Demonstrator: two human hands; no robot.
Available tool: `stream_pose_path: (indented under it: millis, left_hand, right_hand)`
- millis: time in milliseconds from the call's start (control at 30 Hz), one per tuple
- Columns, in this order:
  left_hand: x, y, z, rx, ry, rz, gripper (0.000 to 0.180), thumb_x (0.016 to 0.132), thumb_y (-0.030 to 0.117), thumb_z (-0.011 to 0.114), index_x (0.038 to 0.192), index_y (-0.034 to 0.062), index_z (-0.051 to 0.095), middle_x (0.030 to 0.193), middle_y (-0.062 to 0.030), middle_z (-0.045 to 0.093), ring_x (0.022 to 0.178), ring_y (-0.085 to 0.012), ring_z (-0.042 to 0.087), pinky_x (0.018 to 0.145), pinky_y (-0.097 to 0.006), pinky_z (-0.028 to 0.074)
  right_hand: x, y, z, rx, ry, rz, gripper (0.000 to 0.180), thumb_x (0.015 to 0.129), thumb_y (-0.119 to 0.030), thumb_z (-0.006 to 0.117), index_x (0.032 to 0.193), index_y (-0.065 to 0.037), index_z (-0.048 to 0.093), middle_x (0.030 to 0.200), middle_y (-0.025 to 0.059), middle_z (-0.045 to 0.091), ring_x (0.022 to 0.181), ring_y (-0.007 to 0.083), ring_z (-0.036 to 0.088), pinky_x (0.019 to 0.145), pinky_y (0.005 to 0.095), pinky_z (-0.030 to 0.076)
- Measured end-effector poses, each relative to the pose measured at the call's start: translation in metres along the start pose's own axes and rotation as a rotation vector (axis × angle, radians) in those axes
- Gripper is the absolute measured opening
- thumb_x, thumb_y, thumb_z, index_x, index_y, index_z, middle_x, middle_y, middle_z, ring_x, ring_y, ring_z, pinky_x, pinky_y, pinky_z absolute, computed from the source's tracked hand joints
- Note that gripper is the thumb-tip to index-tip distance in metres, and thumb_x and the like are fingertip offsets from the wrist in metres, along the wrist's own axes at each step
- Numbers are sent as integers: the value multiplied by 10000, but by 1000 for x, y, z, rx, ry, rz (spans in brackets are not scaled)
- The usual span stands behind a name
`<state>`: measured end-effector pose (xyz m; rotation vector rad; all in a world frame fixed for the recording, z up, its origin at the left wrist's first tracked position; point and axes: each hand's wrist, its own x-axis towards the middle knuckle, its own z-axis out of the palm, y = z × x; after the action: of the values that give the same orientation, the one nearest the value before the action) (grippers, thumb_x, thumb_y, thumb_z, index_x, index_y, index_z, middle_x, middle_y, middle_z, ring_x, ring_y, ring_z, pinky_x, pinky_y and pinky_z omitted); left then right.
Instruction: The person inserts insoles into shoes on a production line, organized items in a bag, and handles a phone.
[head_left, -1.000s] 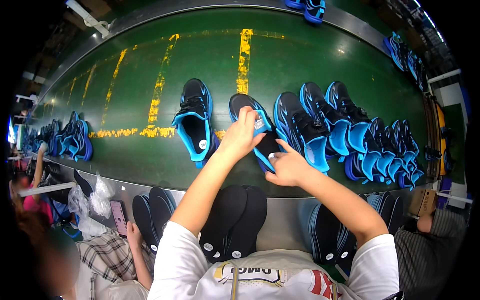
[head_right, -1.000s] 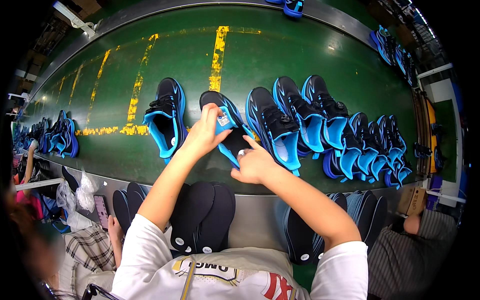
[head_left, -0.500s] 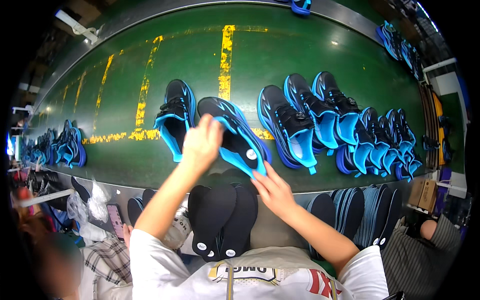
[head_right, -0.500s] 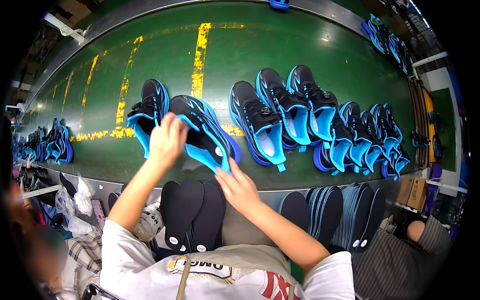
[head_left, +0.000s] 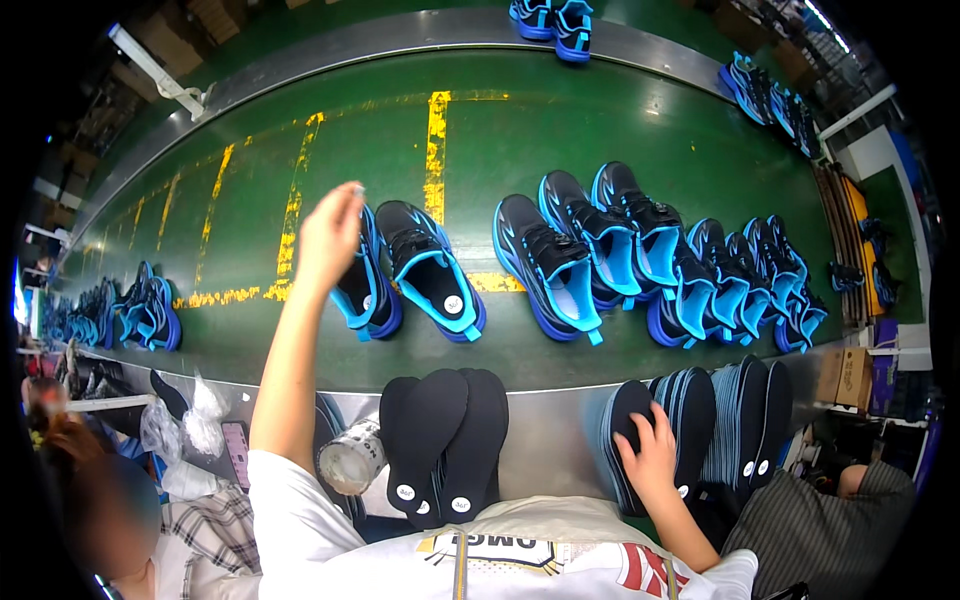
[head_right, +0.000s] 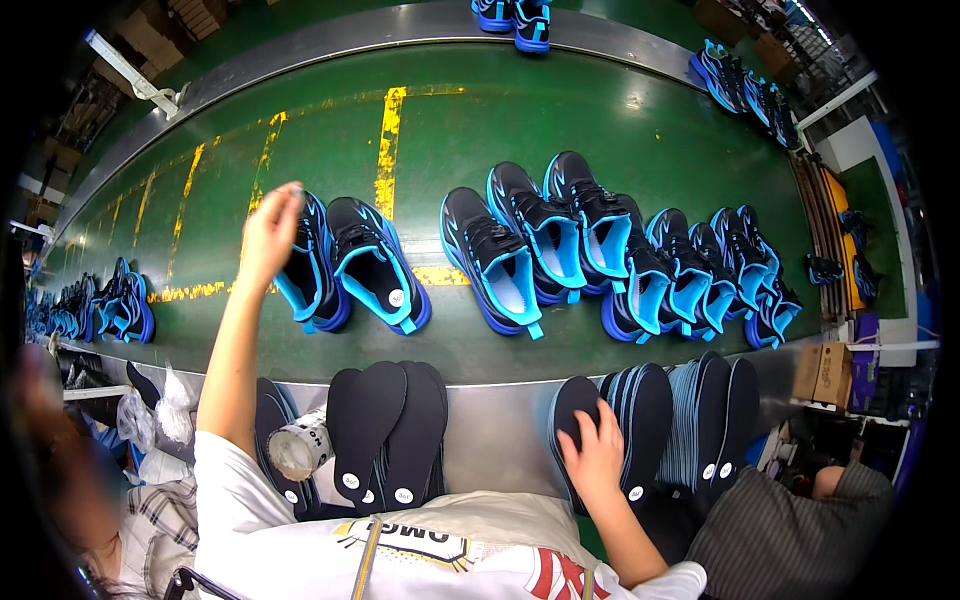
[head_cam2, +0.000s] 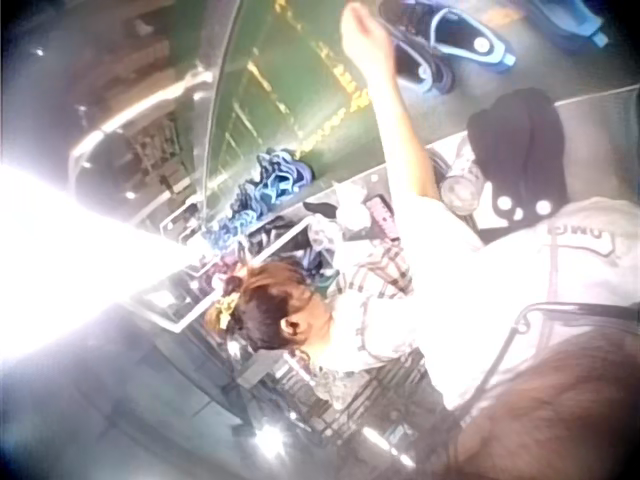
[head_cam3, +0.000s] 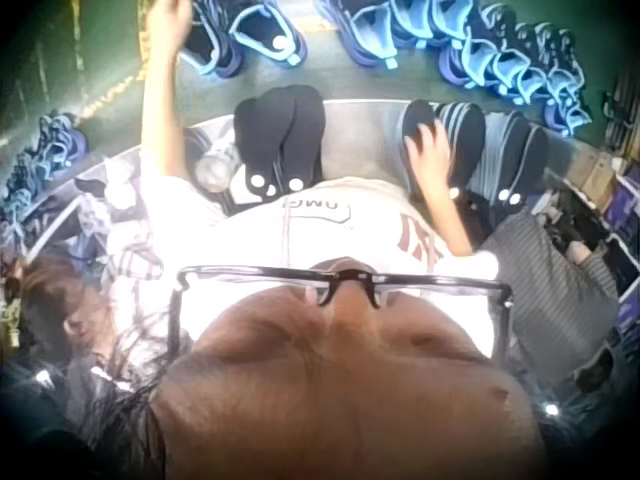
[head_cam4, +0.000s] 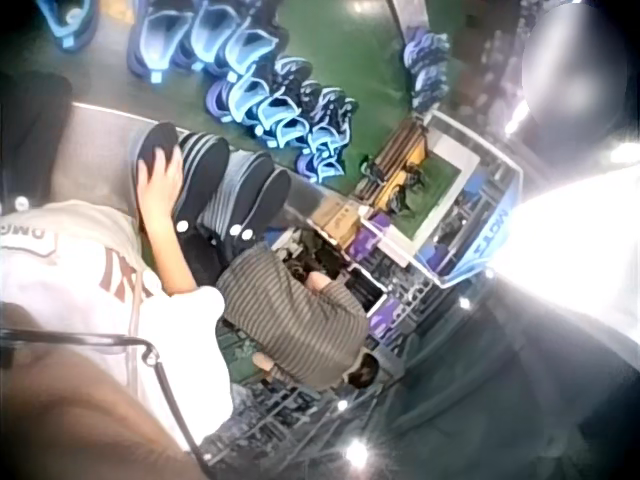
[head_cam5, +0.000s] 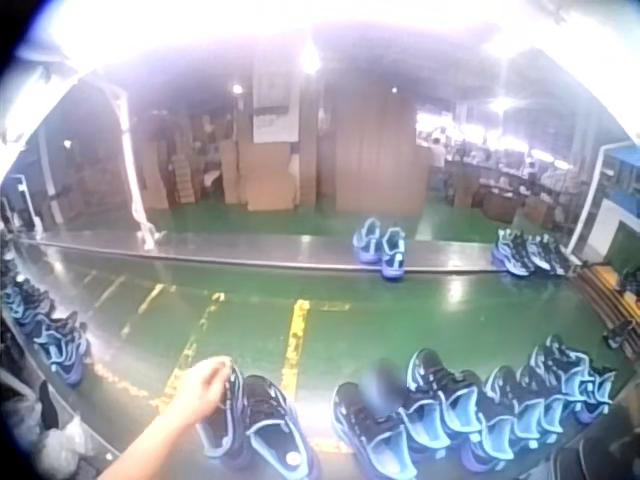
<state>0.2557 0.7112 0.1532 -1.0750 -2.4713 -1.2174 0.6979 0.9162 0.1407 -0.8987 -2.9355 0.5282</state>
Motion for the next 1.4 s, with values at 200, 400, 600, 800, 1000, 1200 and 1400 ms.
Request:
stream_pose_path:
  millis: [200,400,600,800,1000,1200,1400]
  left_hand:
    - [-10,85,37,-968,-121,-552,77,808,106,528,764,72,475,783,-49,601,461,-35,355,423,-176,279]
    - [-58,104,135,-956,-335,-650,220,770,87,444,982,84,386,572,-29,456,455,-75,350,401,-225,252]
    - [-52,138,172,58,-234,-2,591,757,431,581,1170,44,411,784,-191,558,713,-355,580,633,-424,458]
    - [-2,112,187,-268,-342,-450,338,835,326,523,900,-2,579,708,-132,590,675,-237,582,607,-315,444]
    - [0,96,193,-652,-404,-838,436,848,367,516,845,-63,589,597,-13,527,580,-81,466,504,-236,367]
    - [-17,91,204,-334,-191,-456,430,834,334,528,983,-70,542,763,-150,604,714,-227,590,636,-309,450]
    - [-27,102,202,155,-153,-46,429,771,360,589,1018,14,533,837,-156,594,787,-330,582,692,-399,462]
  right_hand:
    - [-74,24,-12,40,-230,313,522,648,-292,717,1019,-35,454,1212,283,382,1024,421,456,842,428,403]
    - [-53,29,-62,215,1,130,504,688,-141,675,1121,17,471,1211,254,421,1005,378,467,864,378,383]
    - [72,-3,-111,141,233,-309,233,715,-63,620,930,27,604,1140,217,503,770,299,509,712,345,420]
    - [147,-42,-78,-9,59,-527,111,674,-101,599,603,-18,576,934,118,602,715,235,510,668,325,442]
    - [201,-60,21,-150,-58,-388,136,702,-114,536,704,-11,624,884,136,591,827,262,543,717,342,460]
    - [216,-73,57,-162,-188,-203,158,732,-83,500,803,15,602,985,169,547,880,271,544,747,376,467]
    - [175,-47,-2,-128,-2,-412,136,719,-135,544,765,-26,613,1100,186,502,920,290,497,797,374,404]
